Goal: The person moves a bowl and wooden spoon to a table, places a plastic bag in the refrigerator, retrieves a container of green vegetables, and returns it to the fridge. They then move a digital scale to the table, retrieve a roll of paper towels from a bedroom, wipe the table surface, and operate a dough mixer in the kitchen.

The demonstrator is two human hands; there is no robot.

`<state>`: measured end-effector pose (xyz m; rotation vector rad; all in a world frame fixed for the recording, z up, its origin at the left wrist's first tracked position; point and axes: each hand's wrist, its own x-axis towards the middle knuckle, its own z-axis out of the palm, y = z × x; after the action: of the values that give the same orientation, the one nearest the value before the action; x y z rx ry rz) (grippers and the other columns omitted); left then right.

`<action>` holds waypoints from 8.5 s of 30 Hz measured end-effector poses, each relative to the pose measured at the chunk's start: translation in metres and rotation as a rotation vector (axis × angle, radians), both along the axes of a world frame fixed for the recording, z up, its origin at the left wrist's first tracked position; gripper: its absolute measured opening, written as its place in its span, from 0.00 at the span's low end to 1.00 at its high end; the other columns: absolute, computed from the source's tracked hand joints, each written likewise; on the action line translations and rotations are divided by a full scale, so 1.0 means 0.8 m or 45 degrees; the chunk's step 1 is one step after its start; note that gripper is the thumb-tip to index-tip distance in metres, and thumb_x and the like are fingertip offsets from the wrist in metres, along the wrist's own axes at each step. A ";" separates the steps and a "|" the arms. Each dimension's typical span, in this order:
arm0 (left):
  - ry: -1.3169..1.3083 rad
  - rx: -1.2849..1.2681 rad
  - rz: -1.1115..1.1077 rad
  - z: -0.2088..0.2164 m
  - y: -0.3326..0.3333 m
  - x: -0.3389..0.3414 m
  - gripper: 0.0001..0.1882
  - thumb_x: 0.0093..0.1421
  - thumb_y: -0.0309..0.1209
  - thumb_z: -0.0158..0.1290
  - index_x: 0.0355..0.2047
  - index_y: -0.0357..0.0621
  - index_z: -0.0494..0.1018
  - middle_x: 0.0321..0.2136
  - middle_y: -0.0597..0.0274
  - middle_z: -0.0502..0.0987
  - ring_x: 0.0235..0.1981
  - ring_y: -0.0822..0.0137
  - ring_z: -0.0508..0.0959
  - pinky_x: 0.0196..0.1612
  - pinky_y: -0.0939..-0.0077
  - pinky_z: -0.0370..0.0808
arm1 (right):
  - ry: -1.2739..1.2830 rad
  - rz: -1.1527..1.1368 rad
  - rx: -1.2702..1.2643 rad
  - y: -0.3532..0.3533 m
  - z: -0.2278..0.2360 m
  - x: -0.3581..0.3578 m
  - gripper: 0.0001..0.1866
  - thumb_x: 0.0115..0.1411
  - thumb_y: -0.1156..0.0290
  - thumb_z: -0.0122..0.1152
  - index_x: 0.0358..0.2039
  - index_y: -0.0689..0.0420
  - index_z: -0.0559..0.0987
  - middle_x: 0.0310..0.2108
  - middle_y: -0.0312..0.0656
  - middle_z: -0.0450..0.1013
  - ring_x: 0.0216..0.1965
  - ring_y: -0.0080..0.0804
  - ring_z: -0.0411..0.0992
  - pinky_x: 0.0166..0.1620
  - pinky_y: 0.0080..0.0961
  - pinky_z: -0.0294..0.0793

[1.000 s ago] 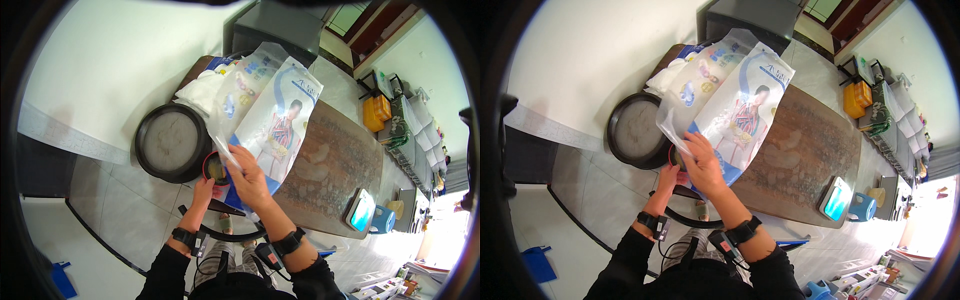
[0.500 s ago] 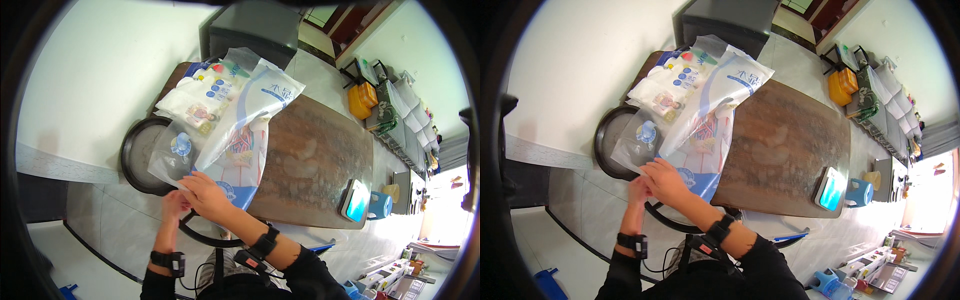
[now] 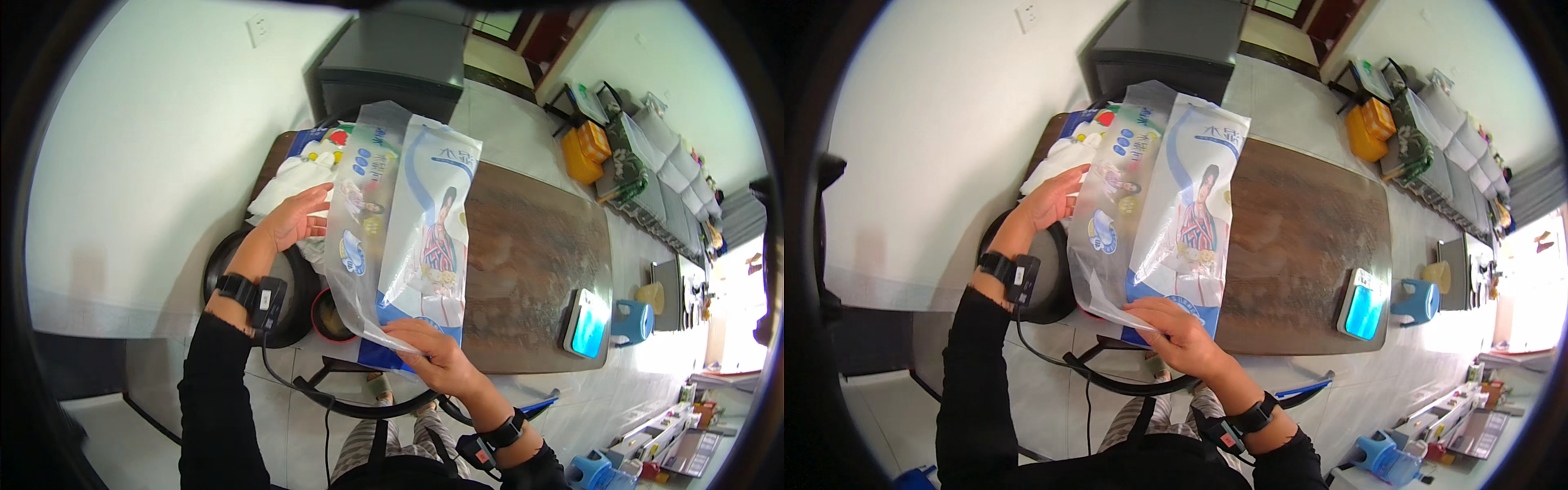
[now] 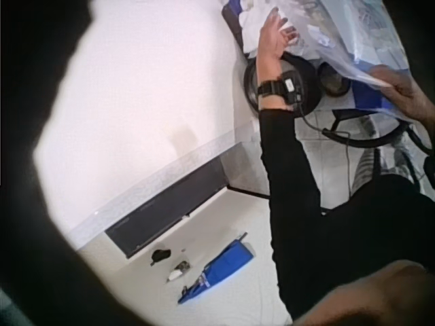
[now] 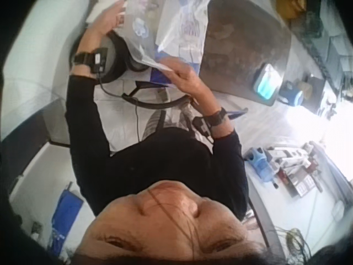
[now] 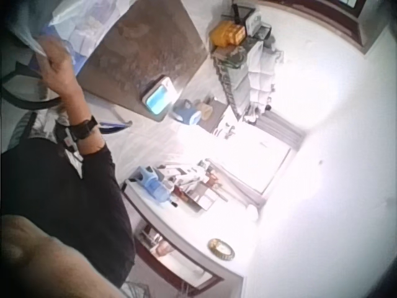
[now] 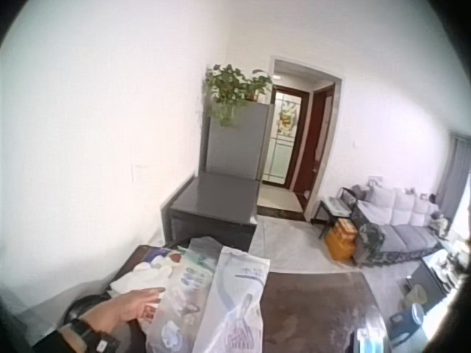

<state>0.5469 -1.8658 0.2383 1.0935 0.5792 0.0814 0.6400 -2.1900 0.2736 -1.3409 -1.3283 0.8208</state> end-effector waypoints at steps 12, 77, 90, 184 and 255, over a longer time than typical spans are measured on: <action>0.064 0.586 -0.218 0.023 0.031 0.049 0.32 0.52 0.25 0.47 0.59 0.40 0.57 0.34 0.60 0.75 0.30 0.73 0.75 0.32 0.80 0.73 | -0.232 -0.086 0.033 0.012 0.009 -0.015 0.17 0.50 0.79 0.56 0.43 0.60 0.74 0.42 0.47 0.71 0.45 0.46 0.68 0.48 0.35 0.68; 0.784 -0.121 1.347 -0.057 -0.364 -0.128 0.12 0.60 0.33 0.49 0.22 0.41 0.68 0.13 0.64 0.68 0.10 0.72 0.67 0.13 0.79 0.63 | 0.019 -0.760 -0.133 0.354 -0.164 0.419 0.36 0.52 0.66 0.62 0.58 0.64 0.57 0.56 0.55 0.60 0.45 0.33 0.70 0.47 0.29 0.71; 0.577 -0.131 1.038 -0.044 -0.353 -0.142 0.13 0.59 0.39 0.48 0.26 0.41 0.66 0.18 0.62 0.70 0.17 0.70 0.72 0.18 0.81 0.65 | 0.439 -0.352 -0.070 0.147 -0.074 0.288 0.24 0.63 0.53 0.45 0.46 0.60 0.72 0.44 0.50 0.72 0.47 0.40 0.70 0.49 0.33 0.70; 0.150 0.180 -1.094 -0.008 -2.068 1.700 0.10 0.58 0.31 0.49 0.38 0.39 0.70 0.36 0.60 0.75 0.23 0.72 0.75 0.24 0.82 0.70 | 0.989 -2.063 0.356 -2.013 0.032 1.348 0.24 0.61 0.66 0.50 0.10 0.51 0.56 0.09 0.27 0.52 0.11 0.16 0.46 0.15 0.19 0.44; -0.628 0.600 -2.712 0.018 -3.008 1.875 0.25 0.56 0.33 0.55 0.08 0.53 0.54 0.07 0.76 0.57 0.08 0.82 0.53 0.11 0.82 0.47 | 0.560 -4.030 1.229 -2.344 0.033 1.315 0.24 0.58 0.71 0.53 0.10 0.50 0.54 0.09 0.27 0.50 0.11 0.13 0.46 0.14 0.18 0.41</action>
<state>2.0466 -4.2726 0.2528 1.5661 -1.2694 -1.3688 1.6919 -4.0653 0.2997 -0.6611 1.3278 -1.4621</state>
